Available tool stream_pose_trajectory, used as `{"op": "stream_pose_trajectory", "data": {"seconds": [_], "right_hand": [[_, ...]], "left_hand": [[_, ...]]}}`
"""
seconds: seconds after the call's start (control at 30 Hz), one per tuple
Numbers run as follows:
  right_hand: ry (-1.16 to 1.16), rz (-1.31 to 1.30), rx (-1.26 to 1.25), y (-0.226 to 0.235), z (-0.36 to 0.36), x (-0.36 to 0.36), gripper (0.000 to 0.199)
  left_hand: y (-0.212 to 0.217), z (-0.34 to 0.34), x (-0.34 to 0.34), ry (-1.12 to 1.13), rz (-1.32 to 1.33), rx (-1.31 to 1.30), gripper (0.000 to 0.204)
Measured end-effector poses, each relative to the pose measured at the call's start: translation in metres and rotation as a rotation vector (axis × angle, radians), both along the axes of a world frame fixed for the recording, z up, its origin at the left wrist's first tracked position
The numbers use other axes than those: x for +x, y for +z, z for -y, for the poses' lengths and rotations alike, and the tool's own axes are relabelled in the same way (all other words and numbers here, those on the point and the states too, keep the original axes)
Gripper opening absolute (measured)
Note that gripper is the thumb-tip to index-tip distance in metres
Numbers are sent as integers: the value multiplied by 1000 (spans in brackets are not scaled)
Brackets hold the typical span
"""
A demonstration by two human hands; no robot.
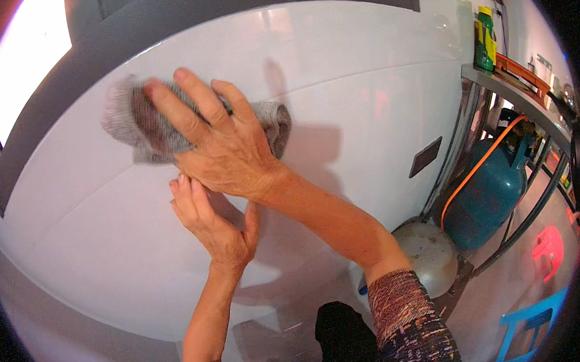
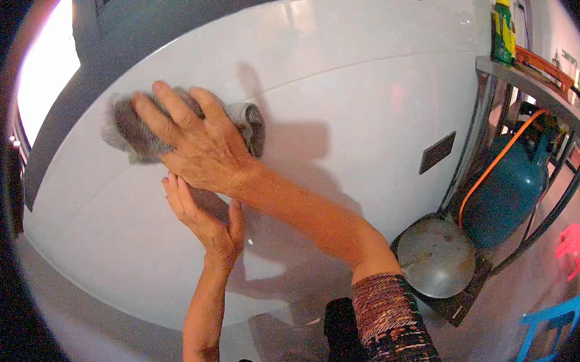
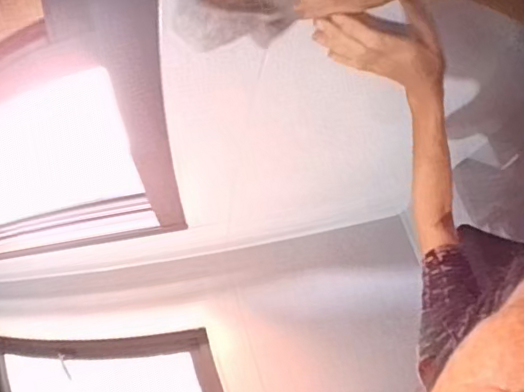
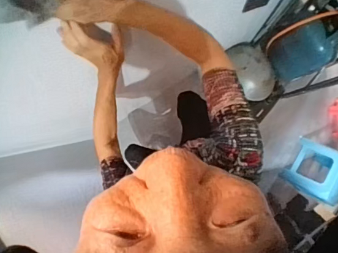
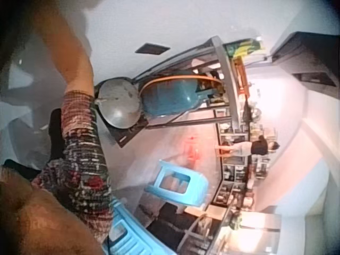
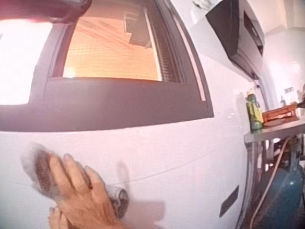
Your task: The person wipes the exterior window frame and sill with a gray cloth, then moves inside to wipe the interior wall and ceiling tiles. The person uses a cloth to clean the surfaces in a continuous motion.
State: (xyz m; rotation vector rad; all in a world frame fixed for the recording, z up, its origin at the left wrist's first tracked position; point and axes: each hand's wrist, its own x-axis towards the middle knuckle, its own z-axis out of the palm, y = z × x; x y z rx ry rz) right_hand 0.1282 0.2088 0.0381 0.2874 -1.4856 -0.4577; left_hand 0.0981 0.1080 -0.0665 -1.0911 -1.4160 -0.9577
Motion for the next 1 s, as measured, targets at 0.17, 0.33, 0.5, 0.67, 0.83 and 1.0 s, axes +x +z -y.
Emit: {"op": "stream_pose_trajectory", "data": {"seconds": [0.17, 0.33, 0.5, 0.67, 0.83, 1.0], "right_hand": [[-109, -191, -263, 17, -75, 28, 45], [-250, -269, -501, 11, -169, 80, 52], [-264, -365, -714, 0, -265, 129, 55], [-290, -365, -914, -12, -349, 172, 56], [-328, -409, -1309, -52, -416, 204, 62], [-224, -545, -1795, -130, -455, 227, 66]], "left_hand": [[1, -9, 2, 243, -27, -170, 75], [-5, -33, 8, 352, -107, -151, 68], [-5, -37, 8, 419, -137, -124, 63], [0, -38, 16, 484, -170, -141, 64], [0, -36, 14, 530, -214, -169, 64], [0, -37, 13, 530, -236, -175, 65]]}}
